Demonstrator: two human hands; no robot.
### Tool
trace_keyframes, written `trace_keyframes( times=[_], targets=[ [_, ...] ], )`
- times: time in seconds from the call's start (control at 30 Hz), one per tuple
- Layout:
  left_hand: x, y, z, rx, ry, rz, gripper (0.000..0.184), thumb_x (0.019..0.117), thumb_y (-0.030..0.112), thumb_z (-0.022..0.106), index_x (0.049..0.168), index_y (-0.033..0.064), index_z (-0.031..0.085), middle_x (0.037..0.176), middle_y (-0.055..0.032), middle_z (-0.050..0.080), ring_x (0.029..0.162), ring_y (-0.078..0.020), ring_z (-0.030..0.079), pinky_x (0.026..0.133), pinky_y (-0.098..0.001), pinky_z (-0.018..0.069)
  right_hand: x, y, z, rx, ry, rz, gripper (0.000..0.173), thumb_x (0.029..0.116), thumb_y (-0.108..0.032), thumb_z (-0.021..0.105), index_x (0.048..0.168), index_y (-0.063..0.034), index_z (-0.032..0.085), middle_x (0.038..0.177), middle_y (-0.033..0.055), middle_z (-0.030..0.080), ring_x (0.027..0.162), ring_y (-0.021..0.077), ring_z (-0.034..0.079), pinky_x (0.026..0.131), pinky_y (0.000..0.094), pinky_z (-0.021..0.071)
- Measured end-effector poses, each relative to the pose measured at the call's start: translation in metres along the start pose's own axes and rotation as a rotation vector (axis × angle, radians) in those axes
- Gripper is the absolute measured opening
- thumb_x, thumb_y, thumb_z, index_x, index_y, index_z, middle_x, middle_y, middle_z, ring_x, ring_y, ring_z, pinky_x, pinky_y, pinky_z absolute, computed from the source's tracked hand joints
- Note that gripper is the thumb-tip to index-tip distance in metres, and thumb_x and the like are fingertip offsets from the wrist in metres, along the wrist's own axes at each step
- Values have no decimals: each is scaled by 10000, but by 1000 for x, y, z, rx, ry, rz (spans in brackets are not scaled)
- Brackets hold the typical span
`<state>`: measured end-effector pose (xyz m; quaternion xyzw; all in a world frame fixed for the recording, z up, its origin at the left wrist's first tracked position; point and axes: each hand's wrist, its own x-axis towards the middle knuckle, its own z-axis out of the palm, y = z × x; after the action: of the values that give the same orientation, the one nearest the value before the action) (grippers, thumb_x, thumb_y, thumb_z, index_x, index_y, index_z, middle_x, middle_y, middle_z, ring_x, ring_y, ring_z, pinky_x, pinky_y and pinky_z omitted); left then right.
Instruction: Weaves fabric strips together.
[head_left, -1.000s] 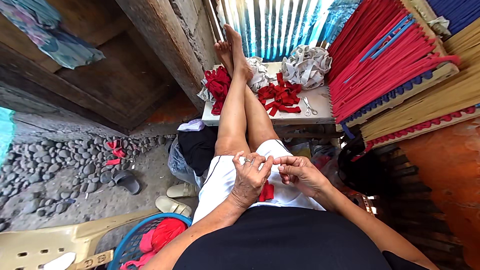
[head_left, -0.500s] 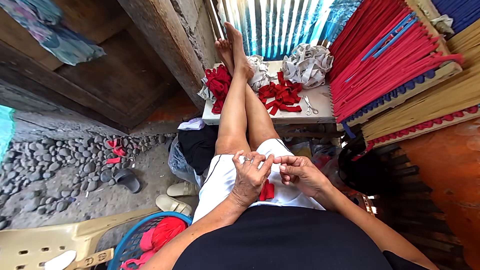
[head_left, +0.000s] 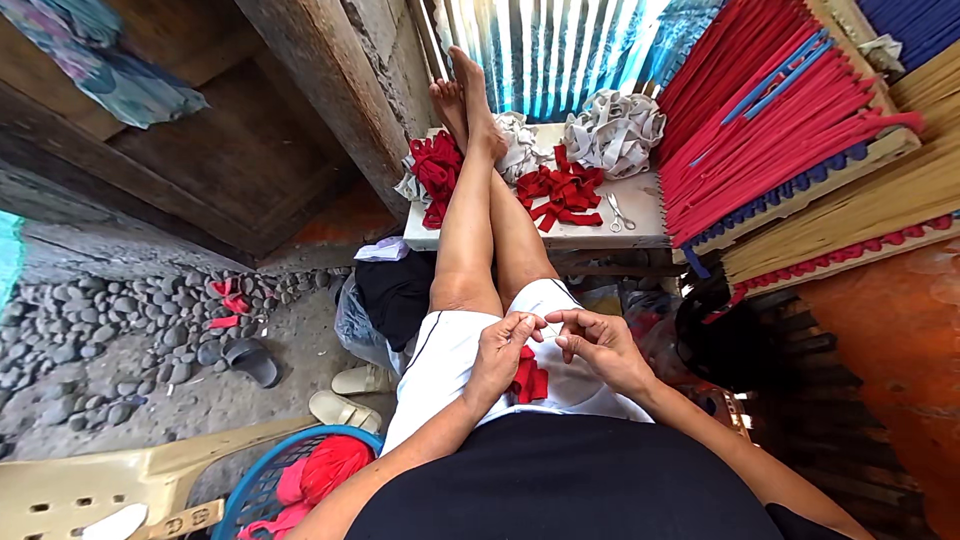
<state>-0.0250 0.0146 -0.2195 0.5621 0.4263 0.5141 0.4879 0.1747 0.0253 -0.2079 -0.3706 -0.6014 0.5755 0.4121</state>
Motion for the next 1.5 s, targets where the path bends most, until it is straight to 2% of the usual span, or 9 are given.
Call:
trace_keyframes(
  times=[0.13, 0.3, 0.47, 0.57, 0.63, 0.87, 1.5],
  targets=[
    [0, 0, -1, -208, -62, -100, 300, 1072, 103, 458, 986, -8, 723, 886, -61, 712, 845, -123, 664, 834, -299, 552, 3, 0, -5, -17, 58, 3, 99, 954, -6, 659, 982, 13, 752, 872, 76, 692, 710, 130, 647, 688, 275, 579],
    [0, 11, 0, -582, -112, -367, 307, 1072, 125, 447, 948, 6, 702, 856, -56, 684, 797, -121, 651, 808, -296, 564, 7, 4, -10, 117, 67, 30, 60, 919, 19, 696, 941, -2, 747, 880, 68, 699, 714, 129, 654, 697, 288, 591],
    [0, 11, -3, -685, -187, -415, 298, 1069, 155, 456, 967, 18, 701, 847, -46, 664, 766, -113, 630, 776, -282, 553, 7, 4, -10, 192, 25, 68, 78, 911, 30, 701, 972, 15, 748, 841, 70, 698, 685, 134, 651, 686, 299, 594],
    [0, 11, -3, -708, -206, -412, 302, 1071, 160, 457, 964, 26, 706, 847, -47, 668, 772, -113, 636, 778, -284, 556, 7, 2, -9, 233, -28, 74, 210, 916, 35, 684, 1122, 21, 721, 791, 62, 689, 672, 134, 659, 696, 308, 600],
    [0, 11, -3, -748, -225, -422, 311, 1074, 165, 449, 965, 32, 709, 852, -44, 668, 779, -115, 638, 781, -289, 558, 8, 3, -10, 237, -75, 56, 255, 924, 27, 679, 1177, 20, 708, 791, 54, 684, 682, 126, 654, 703, 302, 593],
    [-1, 11, -4, -820, -251, -463, 312, 1066, 165, 445, 938, 47, 703, 845, -40, 657, 790, -131, 637, 801, -315, 558, 8, 5, -11, 214, -83, 27, 231, 927, 34, 673, 1150, 22, 732, 895, 74, 694, 710, 124, 640, 695, 290, 584],
    [-2, 10, -3, -827, -262, -491, 323, 1071, 170, 429, 939, 54, 699, 842, -34, 656, 793, -135, 639, 805, -325, 557, 7, 7, -8, 217, -90, 14, 217, 932, 22, 682, 1142, 23, 737, 898, 77, 689, 714, 121, 637, 687, 283, 580]
  ],
)
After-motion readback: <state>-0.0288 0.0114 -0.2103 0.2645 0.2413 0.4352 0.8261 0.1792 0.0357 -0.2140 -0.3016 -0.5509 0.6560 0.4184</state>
